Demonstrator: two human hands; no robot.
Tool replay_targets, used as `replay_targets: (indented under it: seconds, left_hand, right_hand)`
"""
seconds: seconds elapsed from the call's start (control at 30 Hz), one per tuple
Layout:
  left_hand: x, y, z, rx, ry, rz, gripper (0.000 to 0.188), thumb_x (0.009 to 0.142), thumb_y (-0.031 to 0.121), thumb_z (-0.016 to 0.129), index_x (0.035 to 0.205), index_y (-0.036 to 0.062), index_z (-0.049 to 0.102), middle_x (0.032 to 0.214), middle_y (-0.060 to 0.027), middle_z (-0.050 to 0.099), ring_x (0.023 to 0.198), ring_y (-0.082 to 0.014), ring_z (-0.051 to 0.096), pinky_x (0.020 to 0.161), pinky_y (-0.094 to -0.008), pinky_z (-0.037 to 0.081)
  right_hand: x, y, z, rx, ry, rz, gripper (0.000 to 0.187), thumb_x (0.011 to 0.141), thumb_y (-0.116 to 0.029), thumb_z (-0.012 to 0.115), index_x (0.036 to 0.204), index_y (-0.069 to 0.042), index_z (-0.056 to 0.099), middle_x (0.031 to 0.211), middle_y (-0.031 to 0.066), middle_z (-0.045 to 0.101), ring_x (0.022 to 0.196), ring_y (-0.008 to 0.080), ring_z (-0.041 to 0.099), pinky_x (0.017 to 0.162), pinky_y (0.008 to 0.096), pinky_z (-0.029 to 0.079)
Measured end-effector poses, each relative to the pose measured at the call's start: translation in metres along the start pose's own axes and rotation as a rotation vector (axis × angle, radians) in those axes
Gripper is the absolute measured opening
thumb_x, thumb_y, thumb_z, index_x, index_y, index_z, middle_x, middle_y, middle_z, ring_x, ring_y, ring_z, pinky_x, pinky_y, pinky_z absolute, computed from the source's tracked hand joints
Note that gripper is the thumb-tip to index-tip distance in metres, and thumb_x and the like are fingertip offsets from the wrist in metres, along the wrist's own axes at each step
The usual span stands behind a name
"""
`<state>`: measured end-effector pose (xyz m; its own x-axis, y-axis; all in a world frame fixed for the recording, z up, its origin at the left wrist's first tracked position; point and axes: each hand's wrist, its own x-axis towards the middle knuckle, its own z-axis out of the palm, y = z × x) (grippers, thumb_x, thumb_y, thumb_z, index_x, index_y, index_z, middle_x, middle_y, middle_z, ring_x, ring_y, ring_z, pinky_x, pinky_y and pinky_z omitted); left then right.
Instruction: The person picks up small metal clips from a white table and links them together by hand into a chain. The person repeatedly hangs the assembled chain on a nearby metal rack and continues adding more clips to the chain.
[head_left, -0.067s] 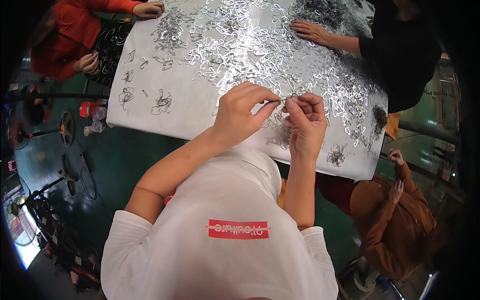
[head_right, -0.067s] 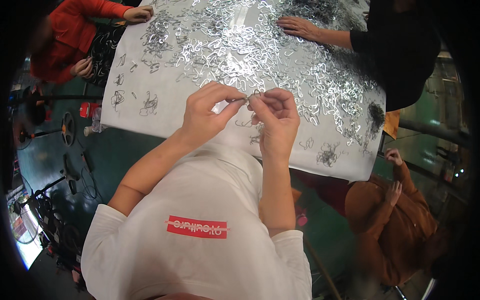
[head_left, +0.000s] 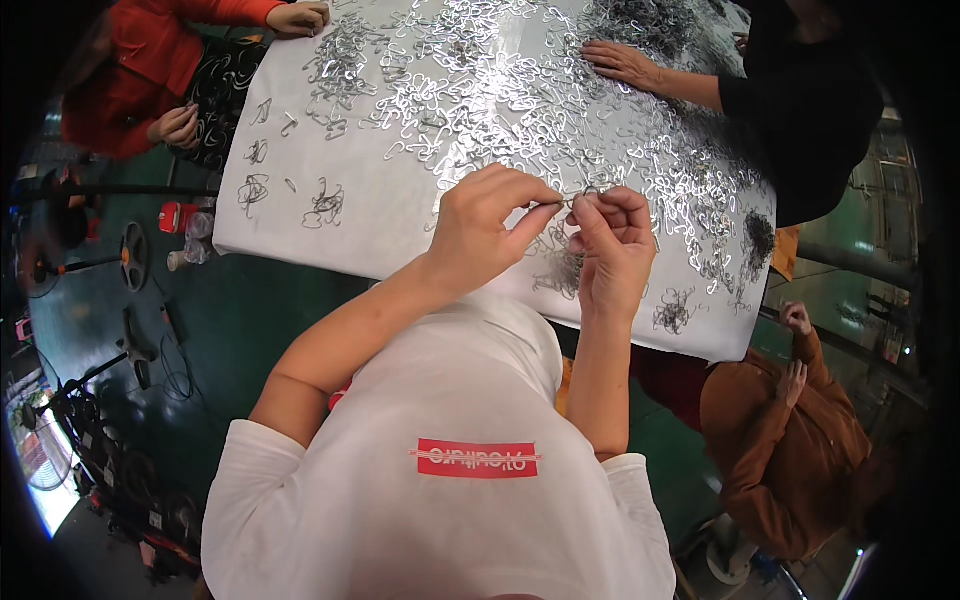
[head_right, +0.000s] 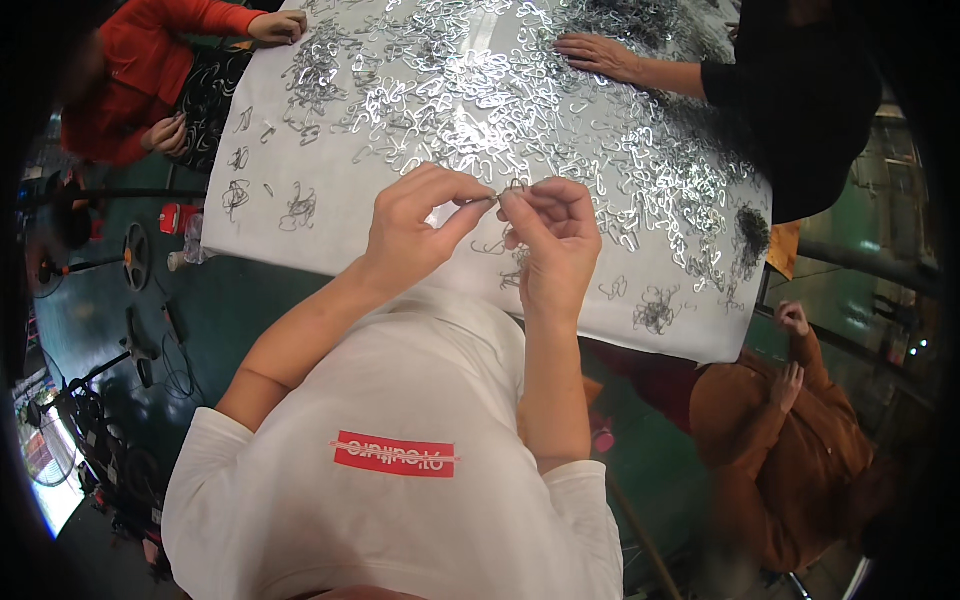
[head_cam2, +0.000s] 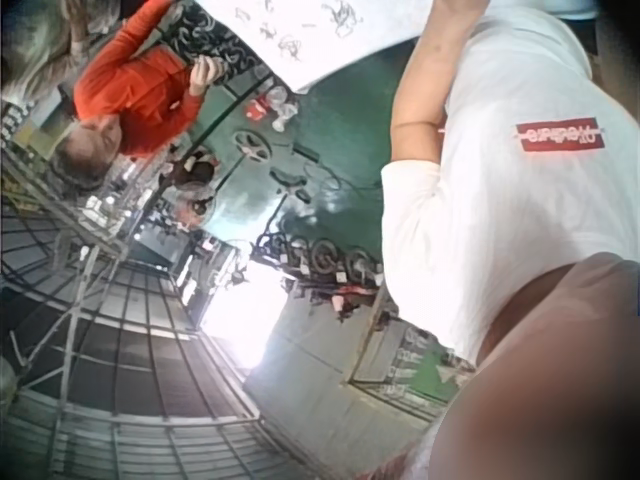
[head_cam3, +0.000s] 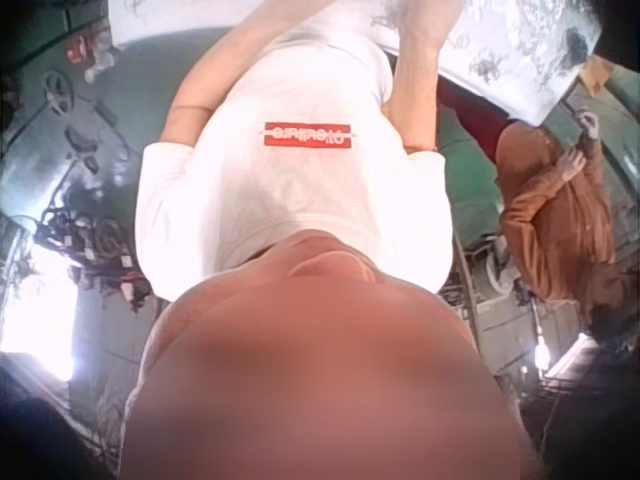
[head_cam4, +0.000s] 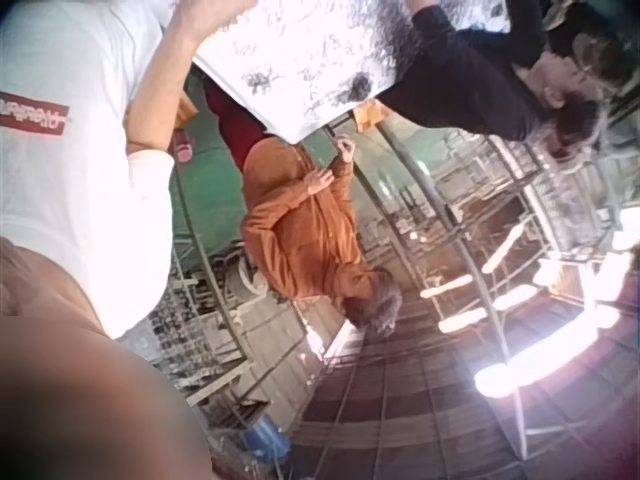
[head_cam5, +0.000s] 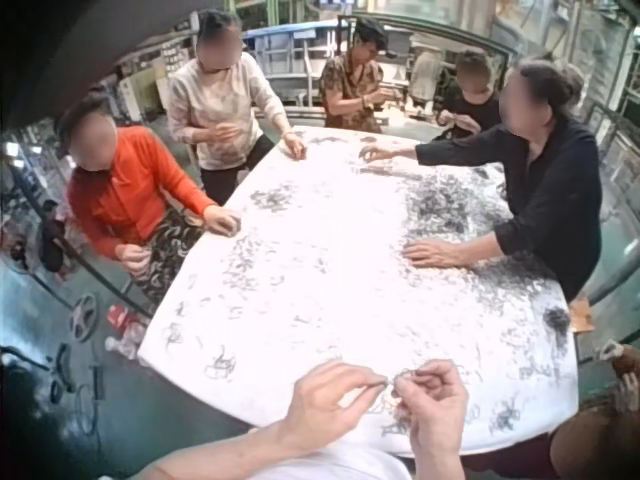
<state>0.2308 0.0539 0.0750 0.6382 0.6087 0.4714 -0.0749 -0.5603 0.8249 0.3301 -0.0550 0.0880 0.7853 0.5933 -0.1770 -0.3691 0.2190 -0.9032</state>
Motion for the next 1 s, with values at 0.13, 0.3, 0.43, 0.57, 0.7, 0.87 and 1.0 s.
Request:
replay_targets:
  seconds: [0.13, 0.3, 0.43, 0.57, 0.7, 0.87, 1.0]
  left_hand:
    - [0.002, -0.002, 0.002, 0.019, -0.002, 0.023, 0.011, 0.074, 0.002, 0.073, 0.084, 0.0050, 0.070, 0.080, -0.0056, 0.068, 0.073, -0.0208, 0.063, 0.064, -0.0319, 0.049]
    - [-0.010, -0.021, 0.001, 0.020, 0.002, 0.055, 0.017, 0.076, 0.000, 0.071, 0.092, 0.0046, 0.072, 0.086, -0.0066, 0.070, 0.074, -0.0198, 0.063, 0.067, -0.0314, 0.049]
    - [-0.010, -0.104, -0.034, 0.257, 0.127, -0.230, 0.013, 0.081, 0.009, 0.068, 0.094, 0.0064, 0.072, 0.087, -0.0078, 0.069, 0.078, -0.0234, 0.063, 0.070, -0.0336, 0.049]
    - [-0.025, -0.180, -0.070, 0.628, 0.091, -0.462, 0.014, 0.081, 0.018, 0.070, 0.090, 0.0068, 0.070, 0.084, -0.0079, 0.066, 0.083, -0.0239, 0.062, 0.075, -0.0366, 0.048]
    - [-0.036, -0.206, -0.073, 0.749, 0.059, -0.463, 0.017, 0.078, 0.018, 0.073, 0.090, 0.0059, 0.068, 0.082, -0.0083, 0.066, 0.081, -0.0261, 0.062, 0.074, -0.0375, 0.049]
    - [-0.017, -0.180, -0.074, 0.413, -0.061, -0.680, 0.019, 0.079, 0.016, 0.075, 0.091, 0.0036, 0.068, 0.080, -0.0071, 0.069, 0.075, -0.0210, 0.067, 0.066, -0.0301, 0.050]
    - [0.008, -0.123, -0.063, -0.119, -0.044, -0.727, 0.015, 0.081, 0.011, 0.074, 0.092, 0.0021, 0.070, 0.082, -0.0046, 0.070, 0.081, -0.0126, 0.068, 0.068, -0.0226, 0.052]
  right_hand:
    - [0.001, 0.005, 0.002, 0.011, 0.018, -0.074, 0.027, 0.079, 0.004, 0.072, 0.098, -0.006, 0.055, 0.086, 0.0079, 0.066, 0.073, 0.0134, 0.064, 0.052, 0.0214, 0.045]
    - [-0.002, 0.011, 0.006, 0.057, 0.045, -0.160, 0.028, 0.079, 0.005, 0.071, 0.097, -0.007, 0.054, 0.087, 0.0082, 0.066, 0.073, 0.0127, 0.063, 0.052, 0.0216, 0.045]
    - [-0.001, 0.008, 0.002, 0.052, 0.053, -0.188, 0.028, 0.079, 0.006, 0.071, 0.096, -0.008, 0.053, 0.085, 0.0090, 0.065, 0.071, 0.0138, 0.062, 0.052, 0.0218, 0.045]
    - [0.000, 0.006, -0.001, 0.053, 0.054, -0.193, 0.029, 0.079, 0.007, 0.070, 0.096, -0.008, 0.053, 0.085, 0.0086, 0.065, 0.071, 0.0136, 0.062, 0.051, 0.0217, 0.045]
    - [0.001, 0.009, 0.002, 0.045, 0.018, -0.186, 0.029, 0.078, 0.008, 0.070, 0.096, -0.007, 0.053, 0.085, 0.0082, 0.065, 0.072, 0.0133, 0.063, 0.051, 0.0215, 0.045]
    - [0.003, 0.014, 0.011, 0.024, -0.029, -0.158, 0.027, 0.078, 0.009, 0.070, 0.094, -0.006, 0.054, 0.086, 0.0081, 0.065, 0.073, 0.0134, 0.064, 0.052, 0.0218, 0.045]
    - [0.006, 0.019, 0.017, 0.003, -0.052, -0.155, 0.026, 0.078, 0.008, 0.070, 0.094, -0.006, 0.055, 0.087, 0.0078, 0.066, 0.074, 0.0136, 0.064, 0.053, 0.0226, 0.045]
